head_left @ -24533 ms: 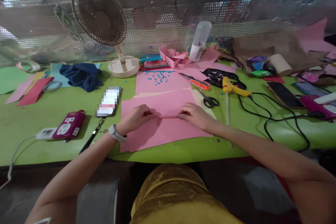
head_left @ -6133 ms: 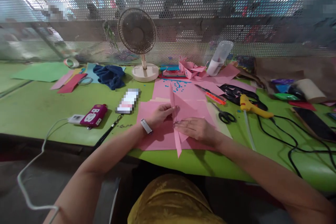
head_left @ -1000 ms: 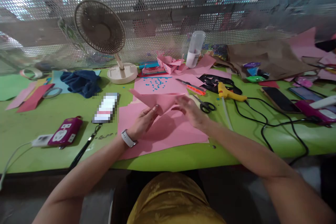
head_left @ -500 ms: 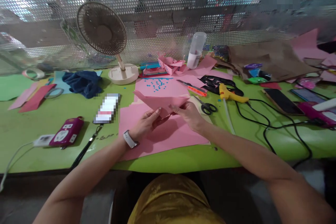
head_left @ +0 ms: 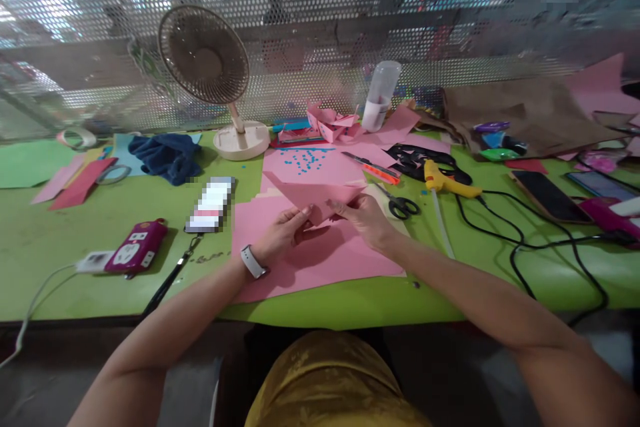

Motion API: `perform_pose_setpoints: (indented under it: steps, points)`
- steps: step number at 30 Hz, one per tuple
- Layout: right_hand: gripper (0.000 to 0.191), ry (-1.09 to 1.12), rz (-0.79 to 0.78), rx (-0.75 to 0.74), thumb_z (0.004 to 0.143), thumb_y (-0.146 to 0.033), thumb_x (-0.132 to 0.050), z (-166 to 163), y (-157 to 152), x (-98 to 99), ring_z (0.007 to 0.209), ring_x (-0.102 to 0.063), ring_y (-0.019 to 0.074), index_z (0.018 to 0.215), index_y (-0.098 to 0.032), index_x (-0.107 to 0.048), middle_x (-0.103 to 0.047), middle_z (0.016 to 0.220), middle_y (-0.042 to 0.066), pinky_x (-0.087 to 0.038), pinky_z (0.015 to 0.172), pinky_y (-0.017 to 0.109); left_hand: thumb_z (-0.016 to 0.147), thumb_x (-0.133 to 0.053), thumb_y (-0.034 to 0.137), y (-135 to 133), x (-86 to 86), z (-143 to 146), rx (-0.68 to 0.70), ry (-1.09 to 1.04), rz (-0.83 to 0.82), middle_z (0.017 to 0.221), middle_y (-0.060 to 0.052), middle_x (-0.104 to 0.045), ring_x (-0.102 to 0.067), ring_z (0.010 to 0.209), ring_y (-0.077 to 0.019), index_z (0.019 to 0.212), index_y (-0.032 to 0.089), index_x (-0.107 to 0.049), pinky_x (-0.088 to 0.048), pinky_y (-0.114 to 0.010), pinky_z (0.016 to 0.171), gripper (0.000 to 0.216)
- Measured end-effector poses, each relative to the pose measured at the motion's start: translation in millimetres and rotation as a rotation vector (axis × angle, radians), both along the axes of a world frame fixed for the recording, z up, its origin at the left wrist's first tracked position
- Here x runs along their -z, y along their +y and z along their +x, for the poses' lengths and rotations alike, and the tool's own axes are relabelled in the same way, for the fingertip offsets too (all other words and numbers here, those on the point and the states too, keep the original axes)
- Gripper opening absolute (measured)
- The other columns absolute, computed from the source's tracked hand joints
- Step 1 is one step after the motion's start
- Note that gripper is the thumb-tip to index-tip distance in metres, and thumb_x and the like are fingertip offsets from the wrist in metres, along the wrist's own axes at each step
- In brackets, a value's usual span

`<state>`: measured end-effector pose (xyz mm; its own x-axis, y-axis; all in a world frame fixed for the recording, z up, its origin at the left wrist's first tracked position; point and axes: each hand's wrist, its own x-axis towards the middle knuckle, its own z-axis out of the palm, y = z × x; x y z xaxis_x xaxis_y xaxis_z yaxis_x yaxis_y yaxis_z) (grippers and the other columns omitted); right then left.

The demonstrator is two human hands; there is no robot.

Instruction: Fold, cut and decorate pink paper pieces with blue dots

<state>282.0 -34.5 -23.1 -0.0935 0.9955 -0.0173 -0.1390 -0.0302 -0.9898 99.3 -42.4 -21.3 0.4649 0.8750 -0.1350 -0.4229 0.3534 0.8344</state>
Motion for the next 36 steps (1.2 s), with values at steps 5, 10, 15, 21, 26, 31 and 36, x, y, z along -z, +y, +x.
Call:
perform_pose_setpoints:
  steps: [5,10,15,21,26,31,36]
  points:
    - [0.036,0.025,0.057,-0.017,0.06,-0.046,-0.083,0.7,0.5,0.6,0.062,-0.063,0.0165,0.074,-0.014,-0.072,-0.068,0.065,0.002,-0.053,0.066,0.033,0.076,-0.075,0.047,-0.1,0.3,-0.8,0.036,0.15,0.02,0.091,-0.008,-0.071,-0.066,0.107,-0.03,0.078,0.013,-0.066,-0.055,-0.044,0.091,0.035]
    - [0.038,-0.009,0.066,-0.006,0.061,-0.048,-0.082,2.2,0.9,1.7,0.061,-0.062,0.016,0.074,-0.014,-0.072,-0.067,0.065,0.003,-0.052,0.065,0.033,0.077,-0.073,0.05,-0.3,0.5,-1.0,0.046,0.188,0.07,0.101,-0.011,-0.071,-0.062,0.114,-0.0331,0.078,0.012,-0.066,-0.055,-0.044,0.091,0.038]
    - [0.036,-0.006,0.09,-0.019,0.062,-0.048,-0.082,2.4,0.7,0.6,0.061,-0.062,0.0158,0.071,-0.015,-0.072,-0.068,0.064,0.003,-0.051,0.063,0.031,0.079,-0.071,0.05,-0.4,1.0,-0.9,0.063,0.182,0.105,0.103,-0.011,-0.071,-0.06,0.117,-0.0329,0.08,0.011,-0.066,-0.05,-0.047,0.099,0.039]
    - [0.036,-0.003,0.078,-0.036,0.063,-0.048,-0.081,2.1,-0.6,-1.2,0.06,-0.063,0.0164,0.071,-0.014,-0.072,-0.068,0.063,0.004,-0.051,0.063,0.031,0.078,-0.072,0.051,-0.3,1.7,-0.7,0.058,0.182,0.109,0.101,-0.012,-0.071,-0.061,0.116,-0.0337,0.078,0.01,-0.066,-0.048,-0.05,0.101,0.041]
    - [0.035,-0.004,0.089,-0.053,0.065,-0.048,-0.08,2.6,-0.5,-0.3,0.06,-0.064,0.0161,0.07,-0.015,-0.071,-0.069,0.063,0.004,-0.05,0.063,0.03,0.079,-0.071,0.05,0.7,2.7,-1.3,0.065,0.171,0.112,0.103,-0.013,-0.071,-0.061,0.115,-0.0332,0.081,0.01,-0.069,-0.049,-0.048,0.1,0.04]
    - [0.037,-0.029,0.085,-0.016,0.062,-0.051,-0.08,3.1,0.8,1.4,0.059,-0.062,0.0156,0.069,-0.016,-0.071,-0.068,0.062,0.004,-0.049,0.061,0.03,0.079,-0.071,0.05,1.4,3.2,-1.5,0.065,0.176,0.128,0.096,-0.013,-0.073,-0.063,0.112,-0.0324,0.079,0.01,-0.07,-0.05,-0.049,0.098,0.039]
    - [0.039,-0.048,0.065,-0.019,0.067,-0.055,-0.076,2.8,1.7,-0.8,0.061,-0.061,0.015,0.067,-0.016,-0.07,-0.068,0.064,0.005,-0.049,0.064,0.03,0.078,-0.073,0.048,2.9,6.3,-1.4,0.016,0.2,0.161,0.084,-0.008,-0.073,-0.066,0.103,-0.0287,0.076,0.011,-0.071,-0.052,-0.048,0.097,0.038]
